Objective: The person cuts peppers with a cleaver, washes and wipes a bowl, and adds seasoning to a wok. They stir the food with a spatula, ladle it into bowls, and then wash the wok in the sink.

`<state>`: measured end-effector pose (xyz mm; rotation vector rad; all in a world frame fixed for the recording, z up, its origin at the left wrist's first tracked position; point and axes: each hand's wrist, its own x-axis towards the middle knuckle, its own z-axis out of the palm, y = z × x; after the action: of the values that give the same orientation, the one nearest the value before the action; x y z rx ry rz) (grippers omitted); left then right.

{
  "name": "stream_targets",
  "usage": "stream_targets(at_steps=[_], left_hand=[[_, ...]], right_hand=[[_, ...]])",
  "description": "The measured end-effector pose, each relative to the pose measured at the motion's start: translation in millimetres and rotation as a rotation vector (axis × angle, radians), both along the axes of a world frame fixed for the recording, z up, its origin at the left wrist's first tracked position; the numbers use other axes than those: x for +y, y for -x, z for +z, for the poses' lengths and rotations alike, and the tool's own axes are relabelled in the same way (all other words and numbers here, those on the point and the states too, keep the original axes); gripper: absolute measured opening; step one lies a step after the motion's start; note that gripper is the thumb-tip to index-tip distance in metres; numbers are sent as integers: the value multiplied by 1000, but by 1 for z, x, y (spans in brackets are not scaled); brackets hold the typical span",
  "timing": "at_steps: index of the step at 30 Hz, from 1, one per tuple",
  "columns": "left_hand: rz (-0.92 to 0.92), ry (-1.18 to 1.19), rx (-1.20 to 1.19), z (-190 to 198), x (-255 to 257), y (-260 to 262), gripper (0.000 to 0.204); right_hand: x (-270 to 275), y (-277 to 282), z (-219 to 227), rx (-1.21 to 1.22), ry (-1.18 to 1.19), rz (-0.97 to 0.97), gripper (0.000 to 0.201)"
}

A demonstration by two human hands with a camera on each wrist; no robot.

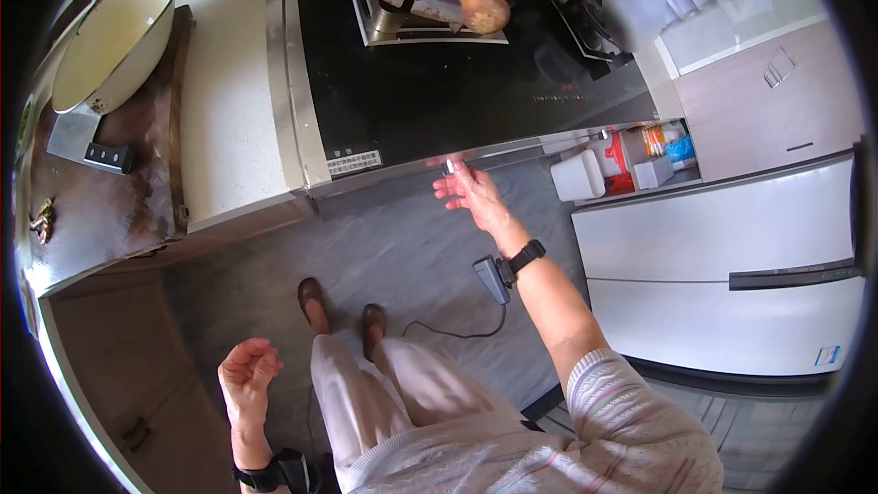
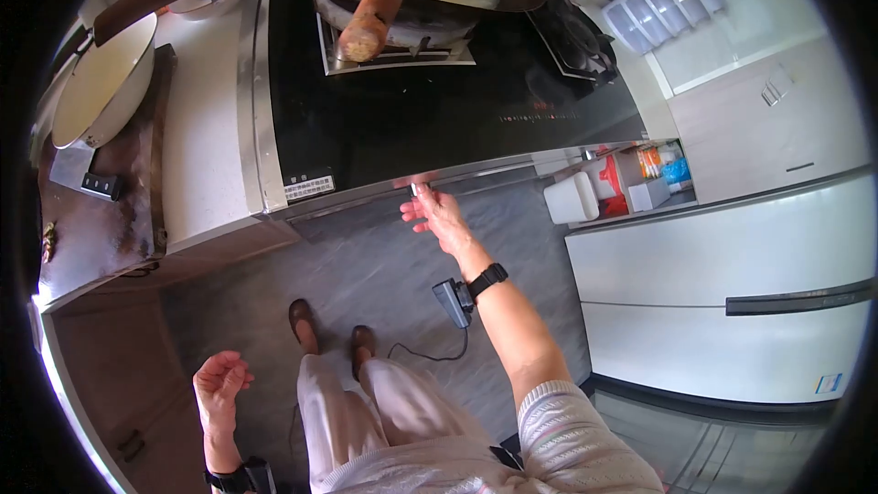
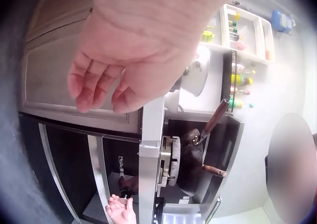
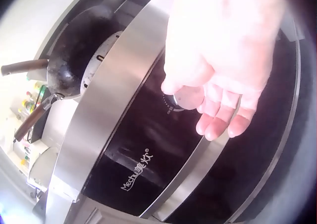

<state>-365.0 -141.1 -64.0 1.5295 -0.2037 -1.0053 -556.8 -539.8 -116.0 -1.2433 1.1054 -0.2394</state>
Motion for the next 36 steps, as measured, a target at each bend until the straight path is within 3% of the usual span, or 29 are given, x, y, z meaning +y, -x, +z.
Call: stream_targets(at_steps=[12,27,30,31,32,33,35,36], left_hand=[[23,31,80,-22,-5,13,14],[-14,-4,100,-24,-17,6,13],[-39,-9,103,-21,-21,2,13],[-47,-8,94,-19,-21,1,13],[-52,-12,88,-16,-22,-1,13],[-56,-15,84,-13,-22,-4,13],[-64,-5,84,-8,-24,-12,14],[-68,3,90,-6,-24,-15,15]], right_hand=[[2,-3,-4,56,135,-3,56],[8,-7,-1,81,213,-75,45],[6,-7,4,139,217,-69,49],[2,0,5,263,347,58,44],[0,7,11,387,475,186,39],[-3,18,21,363,507,213,32],[-2,16,83,209,379,74,13],[-8,14,97,109,487,13,12]])
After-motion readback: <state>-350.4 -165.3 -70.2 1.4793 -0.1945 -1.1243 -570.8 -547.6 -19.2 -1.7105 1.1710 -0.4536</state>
